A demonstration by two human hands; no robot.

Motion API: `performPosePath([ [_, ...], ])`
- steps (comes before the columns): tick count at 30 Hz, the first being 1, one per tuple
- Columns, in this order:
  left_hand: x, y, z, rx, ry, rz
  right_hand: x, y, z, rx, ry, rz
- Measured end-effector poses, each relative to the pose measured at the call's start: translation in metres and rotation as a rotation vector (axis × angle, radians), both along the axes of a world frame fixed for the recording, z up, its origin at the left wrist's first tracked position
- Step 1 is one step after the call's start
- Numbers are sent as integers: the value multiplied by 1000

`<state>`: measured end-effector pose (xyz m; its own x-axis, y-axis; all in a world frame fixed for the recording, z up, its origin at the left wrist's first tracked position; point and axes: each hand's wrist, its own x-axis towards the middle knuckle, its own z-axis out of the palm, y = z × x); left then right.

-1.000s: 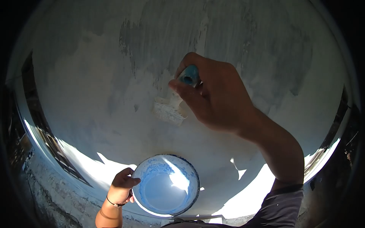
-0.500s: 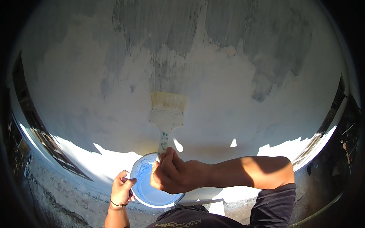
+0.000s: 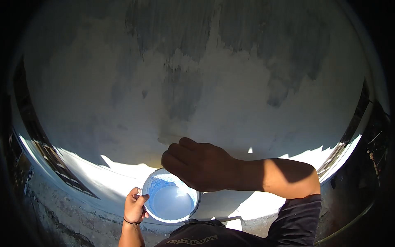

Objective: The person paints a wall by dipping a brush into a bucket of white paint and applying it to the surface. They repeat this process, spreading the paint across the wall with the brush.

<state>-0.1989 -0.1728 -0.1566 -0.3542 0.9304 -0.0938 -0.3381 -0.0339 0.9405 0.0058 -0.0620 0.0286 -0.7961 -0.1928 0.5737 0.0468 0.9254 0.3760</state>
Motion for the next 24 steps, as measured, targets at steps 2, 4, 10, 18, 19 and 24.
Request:
performPosePath([
  [2, 1, 1, 1, 6, 7, 0, -3, 2, 35, -18, 139, -16],
  [4, 1, 3, 2, 12, 8, 3, -2, -1, 69, 36, 174, -38],
  [10, 0, 5, 2, 47, -23, -18, 7, -39, 87, 367, 245, 27],
  [18, 4, 6, -14, -23, 26, 11, -26, 1, -107, 690, 26, 8],
  [19, 5, 4, -17, -2, -19, 15, -29, -1, -113, 682, 30, 12],
  [24, 7, -6, -37, -35, -41, 79, -30, -8, -127, 587, 69, 118],
])
